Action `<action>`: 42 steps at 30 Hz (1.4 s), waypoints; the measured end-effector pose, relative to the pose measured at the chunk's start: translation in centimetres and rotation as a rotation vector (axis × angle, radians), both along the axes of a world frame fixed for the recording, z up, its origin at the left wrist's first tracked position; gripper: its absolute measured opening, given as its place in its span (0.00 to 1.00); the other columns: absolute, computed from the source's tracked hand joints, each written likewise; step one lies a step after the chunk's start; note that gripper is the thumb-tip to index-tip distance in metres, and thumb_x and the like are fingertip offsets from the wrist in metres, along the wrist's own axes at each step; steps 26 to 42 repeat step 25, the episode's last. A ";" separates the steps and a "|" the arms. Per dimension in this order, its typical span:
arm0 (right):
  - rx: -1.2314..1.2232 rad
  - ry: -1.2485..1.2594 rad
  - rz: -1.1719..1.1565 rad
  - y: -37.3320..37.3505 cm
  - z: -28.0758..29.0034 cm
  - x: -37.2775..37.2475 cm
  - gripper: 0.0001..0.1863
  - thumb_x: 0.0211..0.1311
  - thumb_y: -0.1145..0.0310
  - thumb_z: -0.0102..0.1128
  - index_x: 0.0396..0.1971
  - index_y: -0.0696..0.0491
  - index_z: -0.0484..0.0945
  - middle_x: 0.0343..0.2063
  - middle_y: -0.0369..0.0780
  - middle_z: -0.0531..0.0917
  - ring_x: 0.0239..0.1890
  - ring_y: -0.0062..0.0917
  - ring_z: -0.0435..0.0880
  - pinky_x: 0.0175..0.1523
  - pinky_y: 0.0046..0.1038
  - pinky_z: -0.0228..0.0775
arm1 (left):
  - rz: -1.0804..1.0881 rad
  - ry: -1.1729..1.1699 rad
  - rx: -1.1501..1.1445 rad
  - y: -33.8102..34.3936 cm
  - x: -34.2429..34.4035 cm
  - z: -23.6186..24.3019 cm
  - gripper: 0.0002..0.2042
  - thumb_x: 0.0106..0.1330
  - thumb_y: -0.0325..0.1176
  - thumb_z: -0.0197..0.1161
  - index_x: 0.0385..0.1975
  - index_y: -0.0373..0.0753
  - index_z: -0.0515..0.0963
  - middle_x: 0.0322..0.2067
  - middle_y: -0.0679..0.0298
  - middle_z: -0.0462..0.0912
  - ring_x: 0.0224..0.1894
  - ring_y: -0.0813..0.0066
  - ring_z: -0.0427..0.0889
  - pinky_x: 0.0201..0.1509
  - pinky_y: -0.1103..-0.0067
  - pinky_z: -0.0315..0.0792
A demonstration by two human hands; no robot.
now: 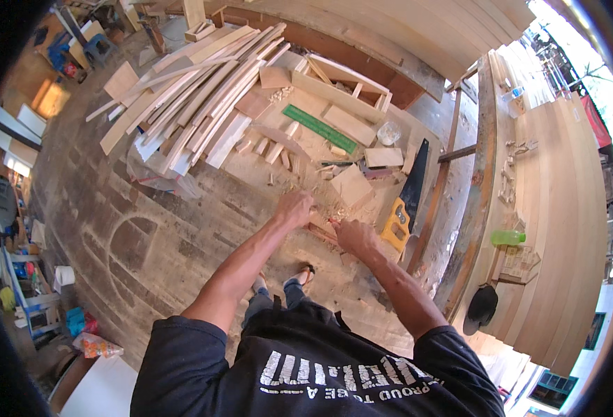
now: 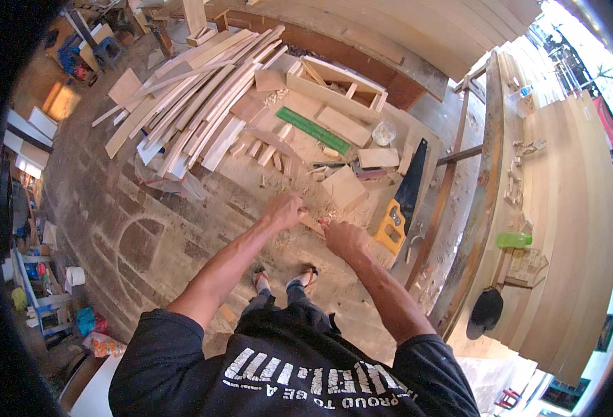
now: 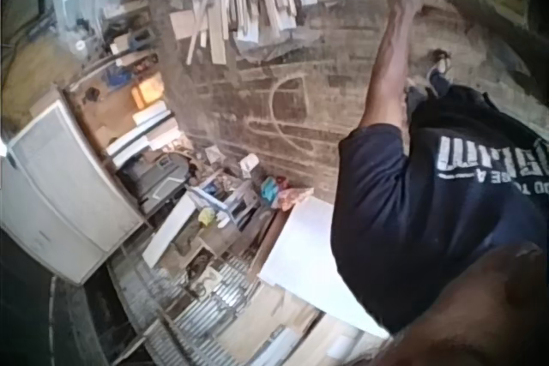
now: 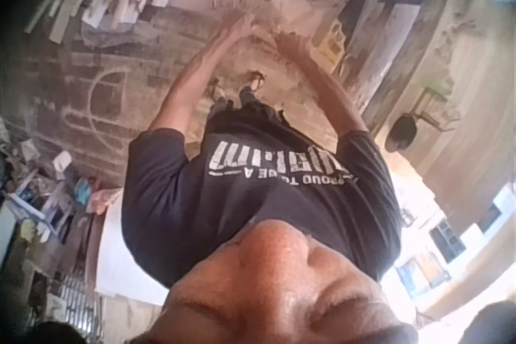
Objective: The person carves a small piece of wood with a handheld chisel, repeatedly shaving off thin layers of wood while holding the piece against a workbench.
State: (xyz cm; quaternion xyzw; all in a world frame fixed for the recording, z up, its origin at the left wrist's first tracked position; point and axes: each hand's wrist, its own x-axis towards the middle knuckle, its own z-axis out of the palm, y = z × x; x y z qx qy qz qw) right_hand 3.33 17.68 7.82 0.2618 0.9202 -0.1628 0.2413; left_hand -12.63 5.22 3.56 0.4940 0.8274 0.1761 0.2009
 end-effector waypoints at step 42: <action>-0.183 0.279 -0.105 -0.8 -4.8 0.9 0.28 0.72 0.48 0.37 0.36 0.60 0.76 0.29 0.60 0.81 0.38 0.56 0.80 0.45 0.51 0.69 | 0.018 -0.027 0.045 -0.2 -0.3 -3.4 0.09 0.57 0.34 0.63 0.37 0.46 0.85 0.39 0.64 0.84 0.44 0.63 0.83 0.48 0.69 0.77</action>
